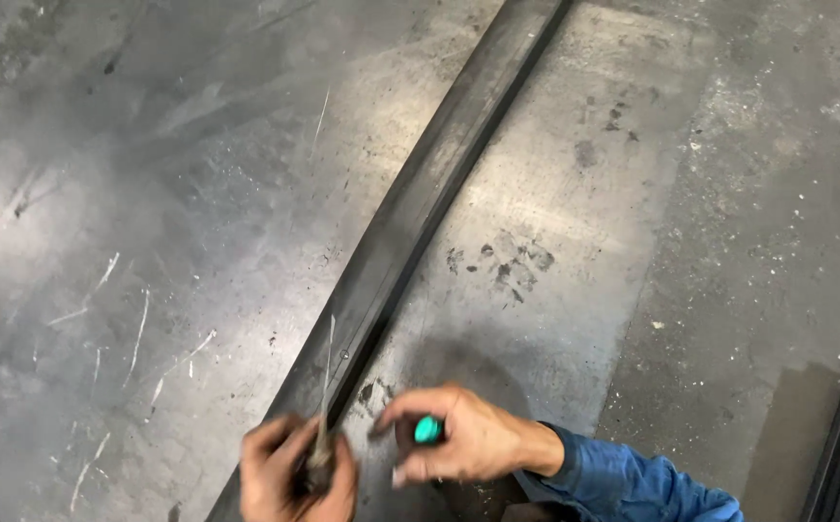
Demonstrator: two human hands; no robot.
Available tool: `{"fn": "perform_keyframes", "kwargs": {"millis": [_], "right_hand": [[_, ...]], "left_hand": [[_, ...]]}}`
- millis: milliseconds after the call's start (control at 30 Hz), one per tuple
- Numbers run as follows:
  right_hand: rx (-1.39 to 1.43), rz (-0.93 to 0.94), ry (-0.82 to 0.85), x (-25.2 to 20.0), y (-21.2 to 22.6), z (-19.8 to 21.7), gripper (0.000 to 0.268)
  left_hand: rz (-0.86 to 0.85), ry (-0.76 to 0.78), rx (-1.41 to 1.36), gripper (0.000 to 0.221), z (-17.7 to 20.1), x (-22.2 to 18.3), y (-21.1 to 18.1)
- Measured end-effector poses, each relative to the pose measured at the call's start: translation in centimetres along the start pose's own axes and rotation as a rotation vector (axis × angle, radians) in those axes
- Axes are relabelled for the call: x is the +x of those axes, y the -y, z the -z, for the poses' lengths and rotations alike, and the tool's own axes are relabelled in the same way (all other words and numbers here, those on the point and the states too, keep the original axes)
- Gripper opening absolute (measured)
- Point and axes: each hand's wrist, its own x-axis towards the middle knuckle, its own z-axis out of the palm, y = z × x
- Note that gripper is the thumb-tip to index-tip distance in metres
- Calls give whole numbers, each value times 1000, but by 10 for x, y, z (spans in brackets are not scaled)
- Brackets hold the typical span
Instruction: Measuring and marking dimensions on a long metal beam using a square ruler, measuring tape, and a marker.
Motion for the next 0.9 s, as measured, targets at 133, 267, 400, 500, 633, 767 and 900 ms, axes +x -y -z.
{"fn": "perform_keyframes", "kwargs": {"millis": [133,267,400,500,633,767,900], "right_hand": [[-40,-86,-336,-1,-24,7,44],[315,-378,-720,-5,-80,15,37],[432,-437,-848,-17,-88,27,24],[475,-382,-883,-13,-119,30,22],[590,-331,-960,3,-122,48,18],[723,-282,-948,-4,-117,70,21],[712,-350,-967,-14,-117,79,35]], "left_hand": [[-287,116,59,51,-71,10,6],[-342,309,308,58,-127,-3,8],[-404,427,201,64,-146,-3,-8],[-432,500,335,74,-152,4,6],[-381,461,336,78,-145,15,23],[-204,361,553,90,-139,3,90],[181,306,733,101,-126,-13,149]]}}
